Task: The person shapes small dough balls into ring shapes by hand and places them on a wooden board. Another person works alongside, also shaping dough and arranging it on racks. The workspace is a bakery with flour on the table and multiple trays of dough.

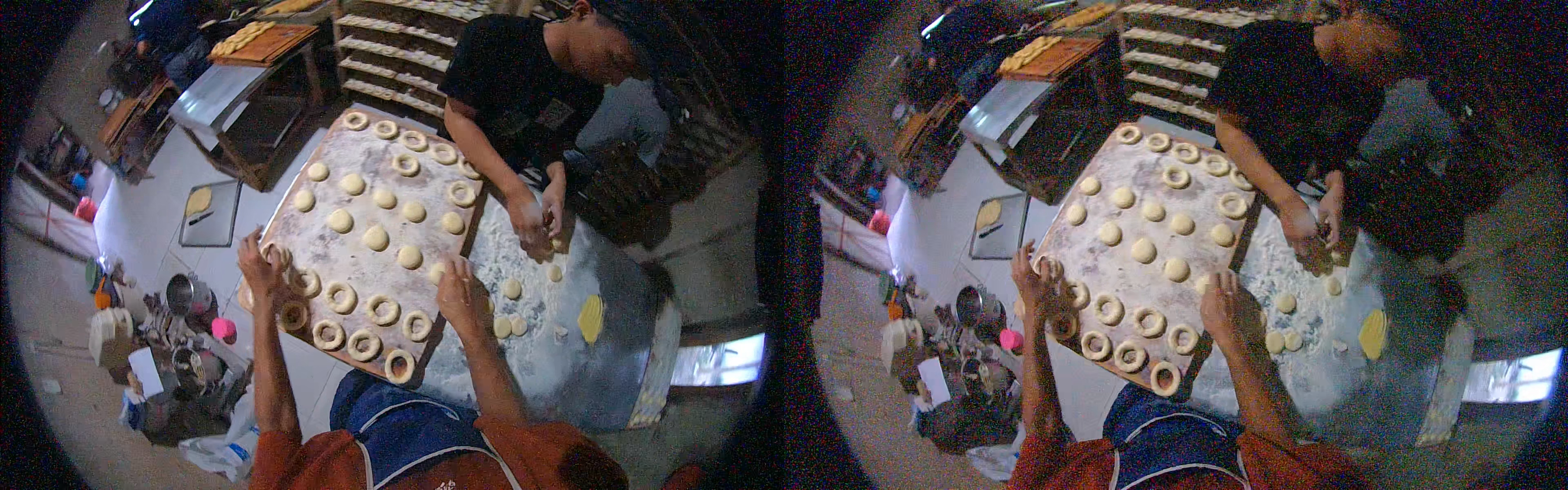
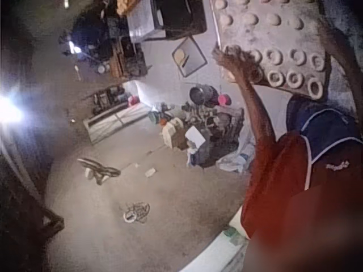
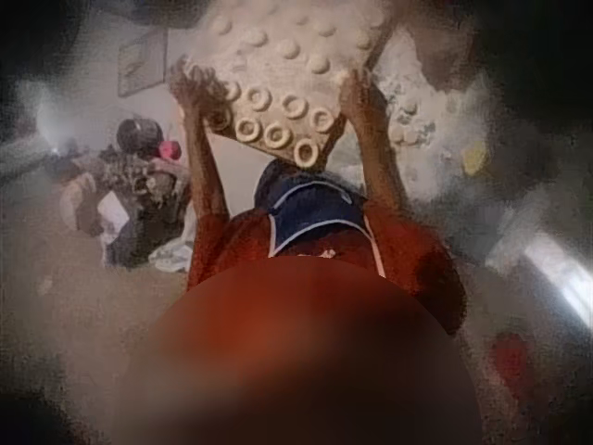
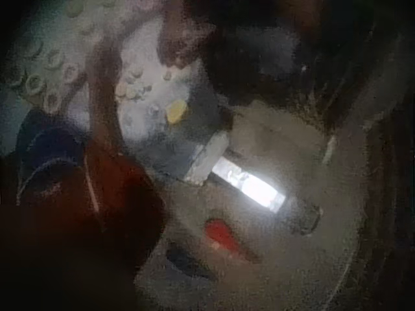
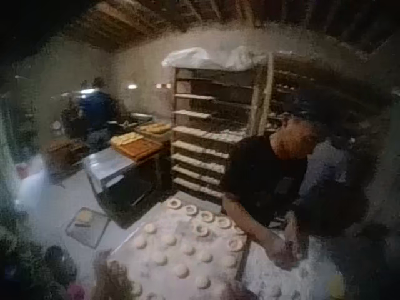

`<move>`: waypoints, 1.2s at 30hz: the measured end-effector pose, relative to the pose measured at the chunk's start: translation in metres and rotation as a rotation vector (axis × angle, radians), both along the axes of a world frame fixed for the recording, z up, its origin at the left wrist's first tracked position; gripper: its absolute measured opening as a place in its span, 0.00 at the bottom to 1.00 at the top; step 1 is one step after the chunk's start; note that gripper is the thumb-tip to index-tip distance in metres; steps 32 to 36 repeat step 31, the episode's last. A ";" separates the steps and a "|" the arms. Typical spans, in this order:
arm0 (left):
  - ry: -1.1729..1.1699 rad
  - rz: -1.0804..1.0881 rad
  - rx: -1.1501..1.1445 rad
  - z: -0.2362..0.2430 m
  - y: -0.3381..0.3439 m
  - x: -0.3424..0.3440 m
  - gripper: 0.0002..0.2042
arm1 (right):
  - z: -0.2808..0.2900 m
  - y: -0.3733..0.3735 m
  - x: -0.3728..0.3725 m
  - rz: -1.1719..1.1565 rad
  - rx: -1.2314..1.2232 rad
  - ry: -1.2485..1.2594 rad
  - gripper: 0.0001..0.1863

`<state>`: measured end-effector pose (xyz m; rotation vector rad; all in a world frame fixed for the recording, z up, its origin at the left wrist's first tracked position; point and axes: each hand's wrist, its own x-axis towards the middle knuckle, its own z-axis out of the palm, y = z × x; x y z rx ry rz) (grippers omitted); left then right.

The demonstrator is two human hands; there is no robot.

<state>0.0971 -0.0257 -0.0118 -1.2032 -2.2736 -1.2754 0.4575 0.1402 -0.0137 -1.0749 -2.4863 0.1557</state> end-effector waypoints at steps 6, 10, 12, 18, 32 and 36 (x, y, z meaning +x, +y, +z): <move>-0.058 -0.477 -0.086 0.014 0.095 0.178 0.17 | 0.056 -0.003 -0.003 -0.142 -0.718 0.004 0.27; 0.120 -0.483 -0.141 -0.029 0.136 0.205 0.14 | -0.024 0.018 0.026 0.134 -0.588 0.375 0.20; -0.018 -0.573 -0.402 -0.037 0.134 0.188 0.07 | -0.017 0.002 0.056 0.121 -0.742 0.509 0.20; -0.419 -0.603 -0.516 0.043 0.122 0.281 0.14 | -0.007 0.051 0.189 -0.289 -0.613 0.398 0.20; -1.105 -0.825 -0.205 -0.023 0.144 0.492 0.20 | -0.017 0.040 0.286 -0.151 -0.983 1.003 0.25; -1.105 -0.825 -0.205 -0.023 0.144 0.492 0.20 | -0.017 0.040 0.286 -0.151 -0.983 1.003 0.25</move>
